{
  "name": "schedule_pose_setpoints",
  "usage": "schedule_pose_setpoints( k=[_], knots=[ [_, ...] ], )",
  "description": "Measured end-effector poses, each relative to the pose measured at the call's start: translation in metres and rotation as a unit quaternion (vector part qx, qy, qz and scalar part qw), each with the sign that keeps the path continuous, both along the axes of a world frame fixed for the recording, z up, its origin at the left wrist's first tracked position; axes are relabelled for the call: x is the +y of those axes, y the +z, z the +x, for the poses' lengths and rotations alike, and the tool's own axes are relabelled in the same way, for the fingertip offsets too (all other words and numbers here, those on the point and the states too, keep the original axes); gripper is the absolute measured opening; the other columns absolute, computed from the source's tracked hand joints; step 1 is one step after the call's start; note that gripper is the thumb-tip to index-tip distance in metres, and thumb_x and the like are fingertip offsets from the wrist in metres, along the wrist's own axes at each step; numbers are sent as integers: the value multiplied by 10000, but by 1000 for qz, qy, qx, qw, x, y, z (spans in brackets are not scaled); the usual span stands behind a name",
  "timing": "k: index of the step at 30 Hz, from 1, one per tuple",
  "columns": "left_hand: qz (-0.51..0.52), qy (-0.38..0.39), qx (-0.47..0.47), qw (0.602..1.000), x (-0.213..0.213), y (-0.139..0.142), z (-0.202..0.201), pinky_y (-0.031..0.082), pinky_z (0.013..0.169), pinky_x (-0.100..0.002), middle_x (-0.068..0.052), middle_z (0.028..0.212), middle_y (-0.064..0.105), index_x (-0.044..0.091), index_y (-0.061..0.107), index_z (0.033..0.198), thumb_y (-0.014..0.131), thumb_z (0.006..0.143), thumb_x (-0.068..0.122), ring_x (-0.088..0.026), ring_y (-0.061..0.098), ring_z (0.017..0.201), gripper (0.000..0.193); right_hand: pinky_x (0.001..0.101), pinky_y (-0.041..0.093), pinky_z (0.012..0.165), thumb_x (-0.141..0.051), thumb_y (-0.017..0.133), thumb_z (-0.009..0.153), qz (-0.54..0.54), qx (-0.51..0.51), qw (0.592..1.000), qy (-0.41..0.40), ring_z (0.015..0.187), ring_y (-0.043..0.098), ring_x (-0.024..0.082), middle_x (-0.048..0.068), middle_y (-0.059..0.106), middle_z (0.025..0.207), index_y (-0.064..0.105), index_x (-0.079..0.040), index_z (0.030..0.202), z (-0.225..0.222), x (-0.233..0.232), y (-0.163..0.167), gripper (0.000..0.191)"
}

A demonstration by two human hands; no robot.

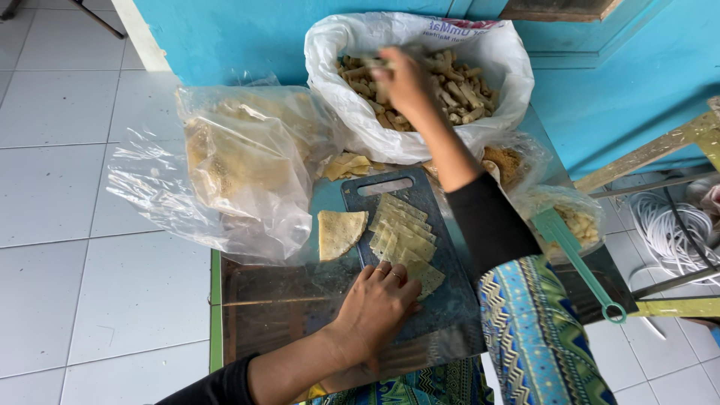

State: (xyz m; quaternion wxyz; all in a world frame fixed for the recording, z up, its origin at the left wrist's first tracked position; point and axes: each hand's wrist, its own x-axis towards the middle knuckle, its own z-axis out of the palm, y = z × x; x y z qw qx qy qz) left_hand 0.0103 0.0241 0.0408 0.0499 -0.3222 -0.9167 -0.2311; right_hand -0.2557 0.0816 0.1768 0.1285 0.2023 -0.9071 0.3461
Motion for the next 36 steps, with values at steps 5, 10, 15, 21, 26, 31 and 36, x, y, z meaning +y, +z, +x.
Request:
schedule_pose_setpoints(
  k=[5, 10, 15, 21, 26, 31, 36],
  knots=[
    [17, -1, 7, 1000, -1, 0, -6, 469, 885, -447, -130, 1028, 618, 80, 637, 1011, 716, 926, 275, -304, 593, 1000, 227, 390, 545, 977, -264, 710, 1011, -9, 79, 987, 139, 1145, 686, 241, 91, 702, 1321, 663, -97, 1299, -14, -31, 27, 336],
    [7, 4, 37, 999, -4, -3, -8, 481, 856, -429, -120, 1024, 627, 80, 642, 1004, 699, 875, 206, -300, 607, 1013, 189, 366, 572, 953, -152, 692, 1064, -1, 145, 963, 227, 1087, 724, 232, 88, 753, 1221, 707, -74, 1279, -22, 26, 23, 230],
    [-34, 2, 58, 998, -7, -5, -11, 490, 845, -404, -89, 1014, 626, 102, 644, 984, 682, 815, 137, -276, 613, 1026, 177, 345, 568, 759, -194, 636, 1080, 180, 8, 982, 58, 828, 716, 207, 65, 760, 995, 723, -74, 1115, 33, 130, -6, 152],
    [24, 5, 45, 999, 0, -6, -8, 476, 847, -419, -81, 989, 622, 105, 642, 919, 714, 847, 211, -282, 602, 1007, 147, 434, 539, 668, -362, 716, 998, 312, -28, 942, -120, 728, 701, 292, 98, 740, 832, 733, -110, 1014, 98, 213, -49, 253],
    [59, -2, 55, 997, 4, 0, -8, 477, 844, -422, -84, 996, 642, 105, 645, 955, 733, 826, 203, -281, 610, 1002, 184, 437, 550, 640, -277, 759, 909, 229, 5, 967, -113, 760, 728, 313, 108, 752, 852, 707, -90, 1119, 104, 237, -92, 286],
    [61, 42, 66, 995, 6, 7, -11, 488, 805, -420, -83, 965, 676, 76, 633, 1049, 735, 857, 205, -280, 639, 942, 252, 418, 565, 706, -152, 733, 920, 180, 31, 976, -120, 804, 744, 304, 117, 772, 919, 726, -95, 1184, 87, 250, -120, 270],
    [8, 108, 15, 994, 8, 5, -12, 509, 755, -406, -80, 885, 658, 69, 603, 980, 740, 877, 280, -263, 645, 876, 273, 348, 549, 675, -161, 737, 917, 58, -30, 987, -145, 738, 729, 206, 96, 775, 877, 770, -90, 1157, 78, 256, -128, 252]
  ],
)
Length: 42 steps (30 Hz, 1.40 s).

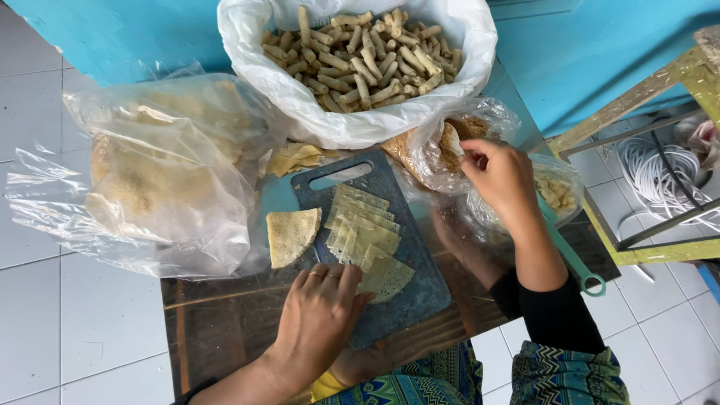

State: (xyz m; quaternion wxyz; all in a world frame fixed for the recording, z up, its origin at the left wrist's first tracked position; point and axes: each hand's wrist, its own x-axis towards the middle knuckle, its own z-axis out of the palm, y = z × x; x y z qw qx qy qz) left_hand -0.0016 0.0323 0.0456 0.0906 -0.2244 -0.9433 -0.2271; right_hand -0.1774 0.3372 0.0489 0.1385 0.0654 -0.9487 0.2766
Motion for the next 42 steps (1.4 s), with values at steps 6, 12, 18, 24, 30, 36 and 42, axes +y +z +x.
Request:
schedule_pose_setpoints(
  k=[6, 12, 18, 24, 30, 36, 42],
  knots=[
    [-119, 26, -10, 992, 3, -6, 7, 515, 714, -397, -108, 872, 597, 25, 566, 980, 705, 881, 325, -269, 638, 863, 345, 259, 482, 620, -138, 712, 963, -100, -15, 995, -18, 674, 636, 88, 57, 759, 830, 793, -93, 1149, -2, 19, 0, 208],
    [-4, 0, -25, 1000, 1, -7, 9, 522, 744, -415, -113, 887, 618, 53, 553, 970, 668, 927, 216, -293, 652, 853, 204, 204, 462, 623, -83, 687, 997, -172, -6, 985, 17, 716, 610, 36, 29, 748, 876, 783, -64, 1170, -2, 34, -1, 199],
    [140, 12, -109, 984, -3, -6, 6, 548, 735, -464, -149, 836, 691, 49, 527, 1028, 625, 958, 122, -364, 700, 811, 141, 187, 324, 559, -71, 688, 1028, -274, -39, 960, 31, 694, 467, 18, -17, 650, 865, 772, -80, 1240, 56, 48, -6, 229],
    [137, 4, -64, 988, -3, -7, 7, 541, 772, -469, -158, 912, 705, 29, 490, 1110, 637, 944, 112, -365, 701, 836, 237, 183, 415, 579, -96, 665, 995, -283, -56, 949, 128, 712, 554, 37, -2, 701, 876, 761, -95, 1208, 131, 25, -30, 234],
    [93, 2, -92, 991, -2, -5, 7, 498, 809, -470, -154, 875, 690, 40, 465, 1141, 705, 906, 197, -346, 689, 875, 370, 208, 516, 624, -62, 674, 960, -212, -29, 956, 201, 755, 670, 83, 29, 746, 960, 765, -96, 1155, 162, -15, -44, 218],
    [99, 3, -112, 989, -2, -3, 9, 501, 825, -466, -136, 856, 696, 43, 457, 1169, 636, 958, 152, -332, 693, 878, 297, 249, 558, 622, -56, 711, 919, -81, 39, 978, 186, 806, 711, 122, 53, 728, 985, 762, -90, 1166, 175, -37, -41, 254],
    [112, 8, -73, 991, -6, -3, 9, 498, 837, -488, -163, 902, 687, 29, 463, 1147, 610, 950, 98, -356, 685, 904, 256, 293, 604, 772, -156, 750, 880, 15, 193, 937, 292, 941, 700, 194, 95, 633, 1123, 674, 39, 1251, 186, -37, -31, 426]
  ],
)
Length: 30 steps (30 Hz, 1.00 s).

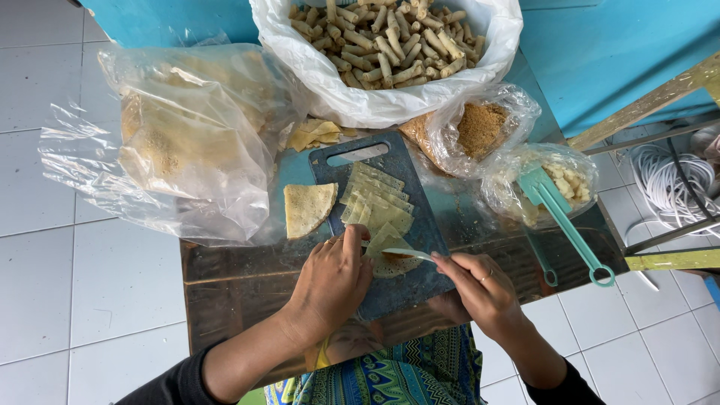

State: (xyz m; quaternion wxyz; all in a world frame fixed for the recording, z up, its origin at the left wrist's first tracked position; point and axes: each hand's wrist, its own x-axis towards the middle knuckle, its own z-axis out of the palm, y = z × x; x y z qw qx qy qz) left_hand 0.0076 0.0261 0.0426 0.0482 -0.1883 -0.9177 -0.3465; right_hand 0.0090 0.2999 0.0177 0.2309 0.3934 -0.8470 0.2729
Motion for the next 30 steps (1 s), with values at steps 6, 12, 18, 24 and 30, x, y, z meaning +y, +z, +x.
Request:
schedule_pose_setpoints(
  k=[6, 12, 18, 24, 30],
  knots=[
    [-16, -9, -11, 1000, -3, 0, 1, 496, 844, -486, -162, 928, 688, 25, 474, 1182, 617, 912, 69, -357, 683, 905, 308, 305, 591, 742, -88, 804, 852, 39, 118, 992, -1, 898, 683, 181, 79, 620, 1094, 722, 45, 1181, 0, 0, -6, 364],
    [-21, -18, -43, 999, -2, 1, 3, 497, 866, -475, -158, 927, 694, 29, 472, 1204, 610, 917, 63, -345, 685, 912, 320, 316, 612, 780, -22, 792, 869, 47, 134, 990, 19, 925, 697, 173, 64, 618, 1113, 725, 19, 1179, -4, 2, -17, 320],
    [-23, -20, -16, 999, -4, -1, 3, 501, 843, -476, -184, 992, 683, 3, 463, 1230, 597, 914, 41, -351, 682, 930, 346, 324, 619, 808, -43, 788, 876, 57, 148, 987, 21, 948, 699, 172, 55, 632, 1143, 736, -2, 1173, -6, 4, -21, 304],
    [-35, -13, -13, 999, -3, -6, 4, 503, 844, -473, -180, 1000, 673, 8, 468, 1219, 589, 919, 51, -348, 677, 950, 326, 333, 618, 821, -229, 814, 878, 40, 133, 989, 47, 944, 701, 188, 82, 632, 1128, 727, 40, 1159, -11, 3, -18, 398],
    [-41, -8, -15, 999, -2, -12, 5, 504, 856, -468, -172, 1040, 669, 16, 476, 1211, 582, 912, 47, -347, 671, 989, 319, 343, 614, 821, -361, 801, 886, 32, 122, 991, 48, 941, 708, 205, 91, 654, 1104, 719, 54, 1153, -12, 0, -8, 500]
  ],
)
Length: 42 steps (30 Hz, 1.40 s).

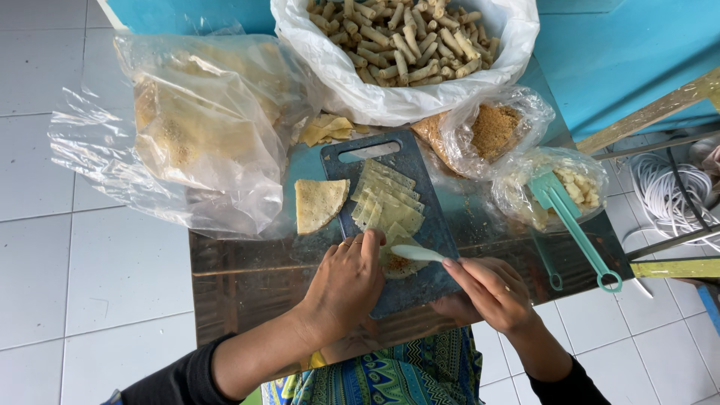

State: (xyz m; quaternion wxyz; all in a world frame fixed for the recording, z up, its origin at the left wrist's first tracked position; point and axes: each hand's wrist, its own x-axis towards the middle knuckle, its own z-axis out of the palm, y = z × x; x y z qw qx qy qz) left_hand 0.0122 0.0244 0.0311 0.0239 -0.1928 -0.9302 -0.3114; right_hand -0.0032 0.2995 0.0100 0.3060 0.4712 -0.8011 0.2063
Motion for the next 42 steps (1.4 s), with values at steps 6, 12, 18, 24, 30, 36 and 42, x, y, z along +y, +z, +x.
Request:
schedule_pose_setpoints(
  k=[6, 12, 18, 24, 30, 36, 42],
  knots=[
    [2, -4, 5, 1000, -1, -2, 1, 503, 851, -468, -182, 1053, 665, 6, 476, 1210, 584, 910, 65, -352, 668, 991, 325, 341, 614, 842, -364, 808, 884, 0, 3, 1000, 18, 955, 705, 199, 81, 641, 1119, 724, 36, 1166, -1, -6, -1, 497],
    [2, 0, -8, 1000, -1, -1, 1, 501, 865, -463, -176, 1073, 667, 9, 476, 1226, 562, 937, 56, -344, 670, 1011, 305, 321, 601, 803, -321, 849, 876, 7, 27, 1000, 5, 937, 688, 180, 69, 632, 1119, 735, 21, 1159, 4, -5, -4, 458],
    [-18, -20, -21, 999, -3, 1, 0, 490, 884, -483, -197, 1074, 649, -11, 451, 1243, 574, 928, 72, -358, 659, 1011, 348, 318, 611, 800, -252, 864, 850, 14, 34, 999, 1, 929, 689, 183, 67, 618, 1116, 730, 23, 1160, 6, 0, -10, 436],
    [-2, -19, -27, 999, -3, 4, 1, 493, 878, -476, -188, 1096, 650, 1, 448, 1247, 563, 925, 41, -352, 660, 1018, 344, 300, 613, 783, -115, 852, 850, 6, 32, 999, -16, 927, 686, 182, 61, 608, 1103, 736, 21, 1142, 6, 7, -18, 342],
    [5, -10, -22, 1000, -3, 3, 4, 489, 867, -481, -185, 1095, 649, 3, 446, 1242, 561, 907, 8, -353, 658, 1004, 355, 275, 603, 712, 27, 789, 898, -74, 31, 992, -101, 874, 729, 194, 123, 678, 1049, 746, 42, 1121, 1, 16, -14, 227],
    [-37, -26, 25, 999, 0, 4, 5, 475, 841, -458, -168, 1058, 655, 27, 446, 1230, 642, 814, 21, -340, 656, 992, 459, 309, 559, 728, 16, 713, 1115, -168, -63, 938, -295, 861, 724, 206, 120, 678, 1057, 748, -18, 1269, -67, 21, 36, 162],
    [0, -32, 36, 999, 5, 13, 6, 455, 839, -461, -97, 938, 684, 59, 469, 1210, 747, 813, 97, -309, 657, 995, 486, 488, 441, 988, -178, 742, 1012, -58, -49, 940, -332, 1126, 553, 403, 206, 595, 1155, 675, -59, 1219, -49, -11, 47, 249]
  ],
)
